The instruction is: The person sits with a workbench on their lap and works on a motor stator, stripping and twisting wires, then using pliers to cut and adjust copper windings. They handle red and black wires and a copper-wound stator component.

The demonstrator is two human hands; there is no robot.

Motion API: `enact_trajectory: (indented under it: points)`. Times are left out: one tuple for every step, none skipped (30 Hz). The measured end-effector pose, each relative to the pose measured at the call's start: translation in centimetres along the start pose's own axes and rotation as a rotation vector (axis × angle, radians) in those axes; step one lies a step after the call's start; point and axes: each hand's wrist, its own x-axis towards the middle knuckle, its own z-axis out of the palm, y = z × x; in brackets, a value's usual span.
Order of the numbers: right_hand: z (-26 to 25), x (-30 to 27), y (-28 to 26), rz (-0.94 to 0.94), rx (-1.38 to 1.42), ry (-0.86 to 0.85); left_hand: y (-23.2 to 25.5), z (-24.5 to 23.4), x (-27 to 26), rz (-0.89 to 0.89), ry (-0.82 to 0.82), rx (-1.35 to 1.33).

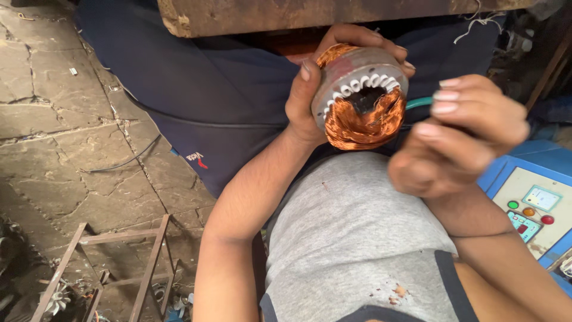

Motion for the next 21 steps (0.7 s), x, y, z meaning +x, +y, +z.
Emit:
enact_trajectory:
  points:
    - [-0.9, 0.5, -0.9, 0.016, -0.069, -0.130, 0.1, 0.3, -0.1, -0.004, 0.019, 0.059]
    - [-1.2, 0.7, -1.5, 0.033, -0.138, -0.260, 0.1, 0.4, 0.0, 0.013, 0.030, 0.120]
    - [-0.4, 0.6, -1.7, 0.055, -0.160, -0.241, 0.0, 0.5, 0.1, 0.030, 0.041, 0.182]
    - [0.9, 0.4, -1.7, 0.077, -0.182, -0.222, -0.1, 0.4, 0.4, 0.069, 0.043, 0.246]
    - [1.8, 0.2, -1.5, 0.099, -0.204, -0.202, -0.1, 0.3, 0.5, 0.070, 0.046, 0.264]
    - [2.1, 0.2, -1.2, 0.129, -0.231, -0.187, -0.2, 0.2, 0.5, 0.071, 0.051, 0.281]
    - [2.2, 0.2, -0.8, 0.159, -0.258, -0.172, -0.1, 0.0, 0.4, 0.034, 0.057, 0.252]
    - [2.2, 0.1, -0.6, 0.190, -0.285, -0.158, -0.2, 0.0, 0.4, 0.016, 0.039, 0.293]
    - [1.9, 0.2, -0.5, 0.346, -0.178, -0.139, -0.3, 0.0, 0.3, -0.001, 0.021, 0.334]
    - [1.4, 0.3, -0.2, 0.499, -0.069, -0.115, -0.4, 0.1, 0.4, 0.000, -0.026, 0.445]
    - [1.2, 0.3, 0.1, 0.630, 0.035, -0.076, -0.2, 0.1, 0.5, 0.035, -0.077, 0.581]
    - [0.9, 0.1, 0.4, 0.760, 0.136, -0.026, -0.1, 0.3, 0.6, 0.076, -0.120, 0.709]
    - [0.5, -0.1, 1.0, 0.868, 0.231, 0.042, 0.2, 0.4, 0.6, 0.153, -0.168, 0.864]
    - [0.3, -0.4, 1.8, 0.953, 0.344, 0.099, 0.4, 0.6, 0.8, 0.155, -0.176, 0.968]
    - [0.1, -0.7, 2.6, 1.036, 0.453, 0.168, 0.6, 0.7, 0.9, 0.158, -0.185, 1.071]
    - [-0.1, -1.0, 3.5, 1.100, 0.581, 0.222, 0.7, 0.8, 1.0, 0.081, -0.151, 1.123]
    - [-0.2, -1.4, 3.8, 1.156, 0.665, 0.270, 0.7, 1.0, 1.0, 0.052, -0.120, 1.162]
    - [-0.2, -1.7, 4.1, 1.208, 0.746, 0.329, 0.6, 1.1, 1.0, 0.022, -0.095, 1.201]
    - [0.0, -2.1, 4.0, 1.253, 0.781, 0.384, 0.5, 1.3, 0.9, 0.041, -0.071, 1.229]
    - [0.1, -2.3, 3.9, 1.299, 0.817, 0.439, 0.3, 1.3, 0.8, 0.079, -0.058, 1.250]
    - [0.1, -2.4, 4.0, 1.285, 0.841, 0.413, 0.1, 1.2, 0.7, 0.117, -0.044, 1.273]
